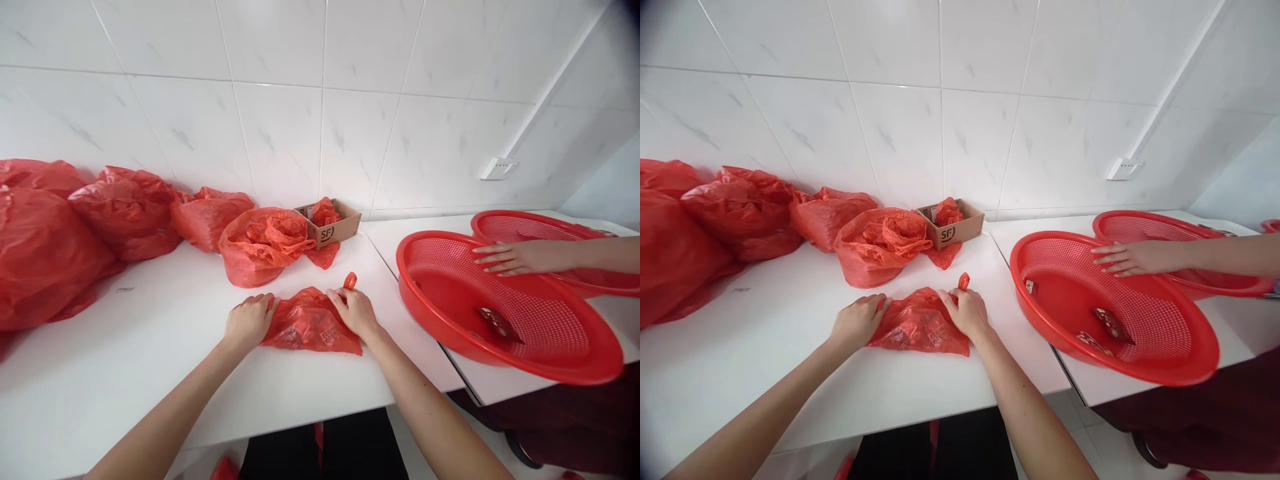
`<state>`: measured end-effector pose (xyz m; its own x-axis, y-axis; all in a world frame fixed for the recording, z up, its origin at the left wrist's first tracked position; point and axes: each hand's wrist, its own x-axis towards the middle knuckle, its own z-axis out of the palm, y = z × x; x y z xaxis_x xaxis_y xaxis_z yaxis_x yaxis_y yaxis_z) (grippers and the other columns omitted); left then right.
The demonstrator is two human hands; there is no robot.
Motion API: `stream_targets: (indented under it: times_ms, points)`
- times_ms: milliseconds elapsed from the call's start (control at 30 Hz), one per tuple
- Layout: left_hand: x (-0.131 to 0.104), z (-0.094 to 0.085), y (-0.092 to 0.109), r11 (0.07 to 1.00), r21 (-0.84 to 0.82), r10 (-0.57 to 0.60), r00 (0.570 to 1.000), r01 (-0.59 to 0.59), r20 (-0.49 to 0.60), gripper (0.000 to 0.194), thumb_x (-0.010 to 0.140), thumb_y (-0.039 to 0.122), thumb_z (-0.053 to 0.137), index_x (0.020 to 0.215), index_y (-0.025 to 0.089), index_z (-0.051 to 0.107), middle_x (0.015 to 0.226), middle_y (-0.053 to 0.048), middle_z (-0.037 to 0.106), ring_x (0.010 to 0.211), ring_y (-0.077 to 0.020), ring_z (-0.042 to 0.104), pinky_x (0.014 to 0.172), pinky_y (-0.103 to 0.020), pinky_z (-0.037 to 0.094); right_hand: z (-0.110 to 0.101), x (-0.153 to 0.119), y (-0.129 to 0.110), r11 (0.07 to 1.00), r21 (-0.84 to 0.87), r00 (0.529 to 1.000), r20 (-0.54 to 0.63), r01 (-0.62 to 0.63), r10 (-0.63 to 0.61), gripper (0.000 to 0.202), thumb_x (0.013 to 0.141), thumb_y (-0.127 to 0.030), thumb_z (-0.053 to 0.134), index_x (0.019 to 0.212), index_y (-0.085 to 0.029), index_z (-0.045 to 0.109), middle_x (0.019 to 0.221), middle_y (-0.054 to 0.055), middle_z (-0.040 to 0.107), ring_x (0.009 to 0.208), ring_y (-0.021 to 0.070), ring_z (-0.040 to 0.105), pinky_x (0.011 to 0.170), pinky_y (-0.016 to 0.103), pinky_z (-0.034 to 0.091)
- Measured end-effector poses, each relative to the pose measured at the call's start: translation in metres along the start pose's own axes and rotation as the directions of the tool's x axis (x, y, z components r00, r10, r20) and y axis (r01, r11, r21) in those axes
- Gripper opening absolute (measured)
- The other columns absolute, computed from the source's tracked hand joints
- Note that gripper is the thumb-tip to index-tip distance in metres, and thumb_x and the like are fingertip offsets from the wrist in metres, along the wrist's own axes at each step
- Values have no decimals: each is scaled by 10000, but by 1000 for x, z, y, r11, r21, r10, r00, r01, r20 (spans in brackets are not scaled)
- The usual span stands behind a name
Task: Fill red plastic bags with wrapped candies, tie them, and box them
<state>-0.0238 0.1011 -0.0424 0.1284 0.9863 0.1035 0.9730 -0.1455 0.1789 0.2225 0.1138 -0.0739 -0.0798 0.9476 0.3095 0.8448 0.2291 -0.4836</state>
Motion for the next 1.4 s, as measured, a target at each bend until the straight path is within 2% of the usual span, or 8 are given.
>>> stream_targets:
  times_ms: [333,633,833,1000,1067,1133,1233,1400]
  points:
    - [-48,-26,-21,935,-319,-140,988,154,66,458,948,529,235,636,239,405,584,22,460,562,-176,450,566,-279,358,12,4,-2,998,18,994,-90,-65,66,427,926,-341,399,527,-208,478,539,51,593,524,163,538,555,287,244]
    - [-75,-44,-3,572,-807,-105,989,146,105,469,910,557,398,590,219,345,610,30,384,605,-147,377,644,-286,402,-2,-5,-8,958,266,990,-56,-107,126,497,945,-522,320,555,-223,392,510,-12,499,494,137,463,509,257,305]
    - [-77,-64,24,364,-930,53,998,-44,-26,443,908,573,440,753,209,641,1264,-81,578,1171,-280,531,1012,-446,436,-34,-31,-38,822,569,991,120,-19,-60,387,810,-535,614,1062,-242,596,1067,31,664,913,184,613,776,300,463]
    - [-65,-64,29,32,-998,28,998,50,51,442,946,578,319,1048,244,592,1352,-98,539,1100,-289,626,900,-495,532,-44,-40,-50,796,605,959,214,18,-185,195,865,-395,573,815,-216,628,832,4,657,762,155,589,717,287,453]
    - [-66,-62,27,92,-995,-138,990,49,36,434,949,563,331,1218,270,504,1349,-113,524,1114,-280,621,880,-493,542,-47,-40,-51,771,636,972,164,25,-166,192,878,-378,561,793,-212,606,813,5,637,751,152,579,706,279,453]
    - [-73,-60,30,385,-918,-286,934,-96,-217,433,938,500,434,1315,286,432,1417,-120,442,1242,-289,525,952,-508,495,-51,-40,-55,745,667,973,156,26,-173,167,877,-369,576,812,-217,603,836,6,635,784,155,584,732,277,460]
    - [-87,-58,40,842,-399,45,786,-361,-617,465,890,341,587,1332,305,447,1504,-102,323,1411,-317,289,1105,-545,318,-57,-42,-69,701,713,949,196,34,-245,141,890,-356,571,847,-227,609,843,1,637,796,155,591,747,276,471]
    - [-89,-58,42,893,-93,376,842,-441,-387,251,899,300,568,1137,223,588,1328,-114,533,1320,-321,412,1105,-531,312,-59,-45,-87,657,748,951,122,100,-284,143,913,-356,547,865,-230,594,842,2,628,768,152,585,727,274,475]
